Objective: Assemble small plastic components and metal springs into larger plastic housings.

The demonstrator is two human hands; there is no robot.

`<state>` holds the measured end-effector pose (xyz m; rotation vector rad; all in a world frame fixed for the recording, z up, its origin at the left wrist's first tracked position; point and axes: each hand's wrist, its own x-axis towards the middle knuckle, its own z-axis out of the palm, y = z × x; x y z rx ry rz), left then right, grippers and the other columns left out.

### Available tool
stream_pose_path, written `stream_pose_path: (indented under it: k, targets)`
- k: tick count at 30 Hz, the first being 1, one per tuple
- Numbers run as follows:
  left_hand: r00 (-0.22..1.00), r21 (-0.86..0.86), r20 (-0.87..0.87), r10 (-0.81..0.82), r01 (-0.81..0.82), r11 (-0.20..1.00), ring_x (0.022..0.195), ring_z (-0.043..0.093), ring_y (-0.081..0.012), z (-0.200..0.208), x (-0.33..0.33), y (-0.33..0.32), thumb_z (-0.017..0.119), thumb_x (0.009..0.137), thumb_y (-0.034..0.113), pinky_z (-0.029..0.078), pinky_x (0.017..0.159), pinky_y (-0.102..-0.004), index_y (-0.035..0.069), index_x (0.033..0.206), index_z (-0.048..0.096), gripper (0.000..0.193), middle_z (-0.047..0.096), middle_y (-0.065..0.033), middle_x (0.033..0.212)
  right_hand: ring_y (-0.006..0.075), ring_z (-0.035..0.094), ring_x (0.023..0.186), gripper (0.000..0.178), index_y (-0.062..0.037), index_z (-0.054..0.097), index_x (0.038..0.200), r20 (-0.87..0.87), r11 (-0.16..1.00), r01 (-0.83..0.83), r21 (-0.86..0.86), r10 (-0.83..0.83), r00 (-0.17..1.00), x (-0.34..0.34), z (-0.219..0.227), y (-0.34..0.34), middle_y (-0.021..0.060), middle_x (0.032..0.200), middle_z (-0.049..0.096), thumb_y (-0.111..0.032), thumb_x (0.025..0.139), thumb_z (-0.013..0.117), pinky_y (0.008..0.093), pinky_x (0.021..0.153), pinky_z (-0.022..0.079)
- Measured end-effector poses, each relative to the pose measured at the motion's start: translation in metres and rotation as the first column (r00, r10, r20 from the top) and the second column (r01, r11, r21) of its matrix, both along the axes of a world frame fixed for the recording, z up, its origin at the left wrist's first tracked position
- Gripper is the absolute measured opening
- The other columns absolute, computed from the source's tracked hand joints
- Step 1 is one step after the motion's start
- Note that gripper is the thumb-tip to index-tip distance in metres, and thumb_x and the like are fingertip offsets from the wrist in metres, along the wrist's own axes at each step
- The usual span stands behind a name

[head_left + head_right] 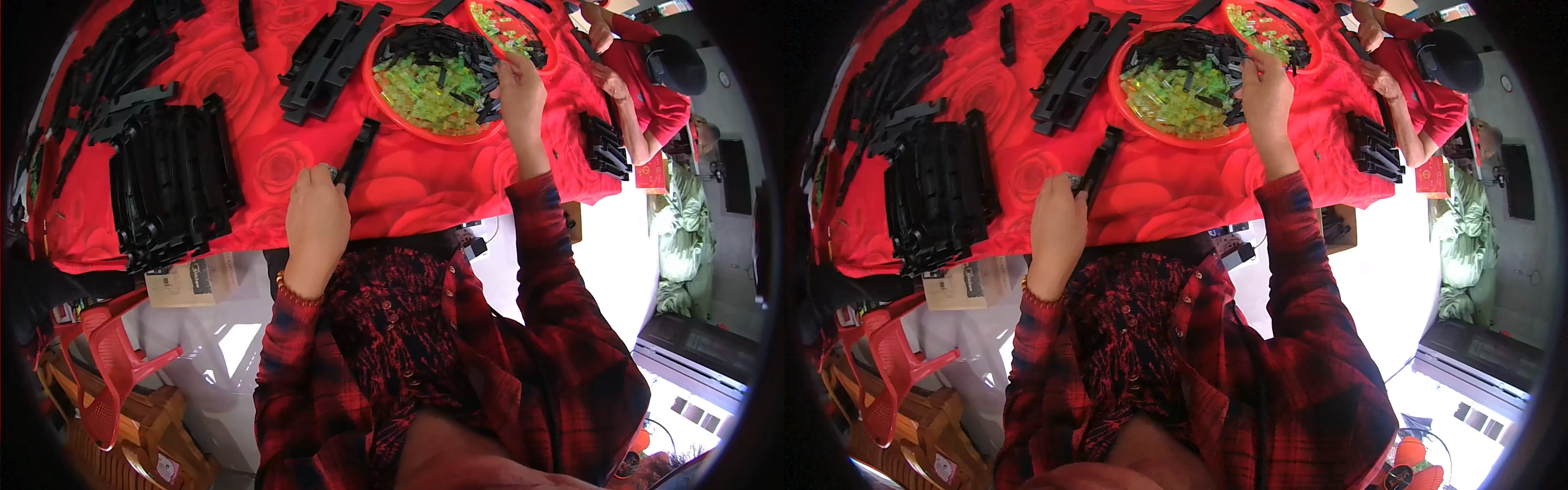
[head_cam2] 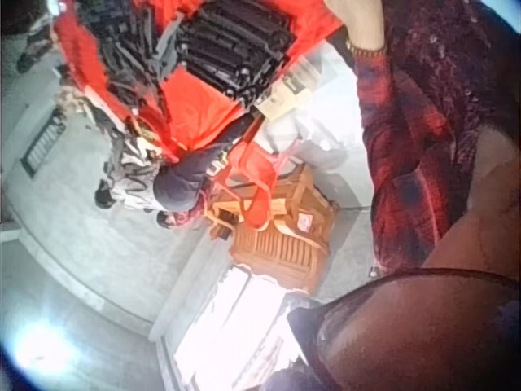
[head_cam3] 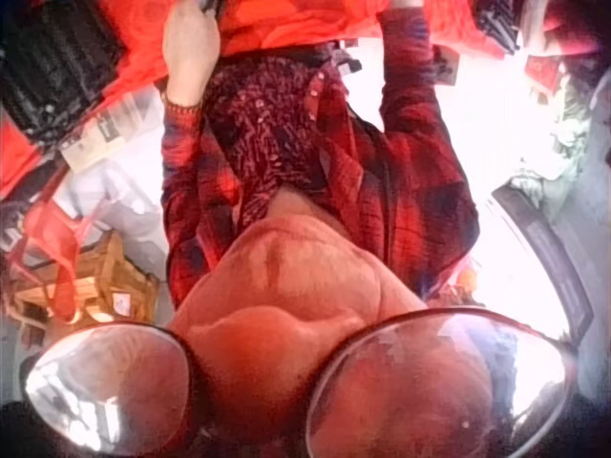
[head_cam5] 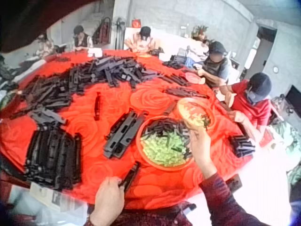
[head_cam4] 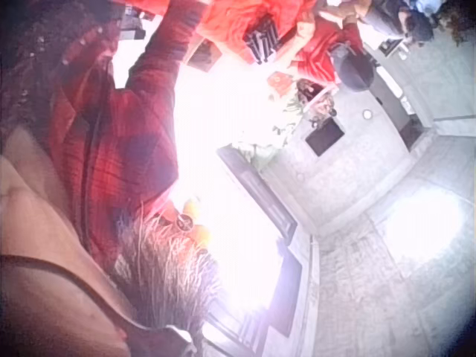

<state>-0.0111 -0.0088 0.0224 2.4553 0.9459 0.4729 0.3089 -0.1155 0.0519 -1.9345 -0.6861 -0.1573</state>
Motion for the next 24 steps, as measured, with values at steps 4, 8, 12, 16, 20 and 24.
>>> stream_pose_path:
  k: [4, 8, 12, 16, 20, 24]
  targets:
    - [0.984, -0.371, -0.087, 0.156, -0.177, 0.911, 0.082, 0.062, -0.0465, 0.033, -0.004, -0.011, 0.058, 0.097, 0.011, 0.050, 0.068, -0.0508, -0.003, 0.107, 0.049, 0.019, 0.063, -0.0281, 0.090, 0.0313, 0.068, 0.075, 0.021, -0.0027, 0.068, 0.112, 0.634, 0.970, -0.106, -0.219, 0.224, 0.740, 0.021, -0.005, 0.005, 0.0151, 0.093, 0.068, -0.013, 0.094, 0.065, 0.0395, 0.064, 0.057]
    - [0.952, -0.482, 0.232, 0.202, -0.068, 0.874, 0.079, 0.060, -0.0492, 0.014, -0.014, -0.013, 0.053, 0.100, 0.010, 0.049, 0.066, -0.0489, -0.003, 0.105, 0.047, 0.015, 0.062, -0.0304, 0.087, 0.0366, 0.066, 0.083, 0.021, -0.0044, 0.068, 0.106, 0.595, 0.930, -0.014, -0.367, 0.247, 0.765, 0.011, -0.008, 0.022, 0.0161, 0.097, 0.063, -0.021, 0.094, 0.065, 0.0448, 0.068, 0.057]
    - [0.914, -0.618, 0.304, 0.268, -0.024, 0.786, 0.072, 0.062, -0.0340, 0.003, -0.017, -0.015, 0.049, 0.101, 0.007, 0.049, 0.065, -0.0410, -0.003, 0.112, 0.049, 0.015, 0.061, -0.0216, 0.082, 0.0358, 0.067, 0.085, 0.025, -0.0033, 0.066, 0.098, 0.588, 0.793, 0.167, -0.586, 0.274, 0.761, 0.025, -0.021, 0.037, 0.0154, 0.104, 0.059, -0.028, 0.095, 0.062, 0.0455, 0.068, 0.057]
    - [0.836, -0.876, 0.363, 0.412, 0.155, 0.457, 0.081, 0.063, -0.0123, 0.010, -0.017, -0.021, 0.044, 0.105, 0.009, 0.053, 0.068, -0.0259, 0.001, 0.120, 0.053, 0.019, 0.062, -0.0041, 0.095, 0.0362, 0.067, 0.088, 0.025, -0.0036, 0.066, 0.098, 0.579, 0.731, 0.169, -0.661, 0.354, 0.734, 0.023, -0.020, 0.039, 0.0155, 0.105, 0.060, -0.028, 0.096, 0.060, 0.0466, 0.069, 0.058]
    - [0.857, -0.851, 0.371, 0.357, 0.160, 0.499, 0.081, 0.063, -0.0111, 0.015, -0.017, -0.024, 0.045, 0.108, 0.019, 0.052, 0.068, -0.0251, 0.002, 0.120, 0.054, 0.023, 0.064, -0.0047, 0.096, 0.0376, 0.066, 0.088, 0.025, -0.0060, 0.065, 0.100, 0.622, 0.806, 0.145, -0.574, 0.314, 0.717, 0.028, -0.020, 0.037, 0.0155, 0.104, 0.061, -0.030, 0.095, 0.062, 0.0473, 0.071, 0.057]
    - [0.832, -0.871, 0.408, 0.377, 0.232, 0.432, 0.085, 0.062, -0.0099, 0.014, -0.023, -0.026, 0.048, 0.107, 0.020, 0.048, 0.073, -0.0232, 0.001, 0.120, 0.057, 0.025, 0.066, -0.0052, 0.101, 0.0372, 0.066, 0.087, 0.026, -0.0070, 0.068, 0.103, 0.655, 0.861, 0.082, -0.502, 0.317, 0.686, 0.022, -0.016, 0.039, 0.0152, 0.101, 0.062, -0.031, 0.094, 0.064, 0.0463, 0.071, 0.056]
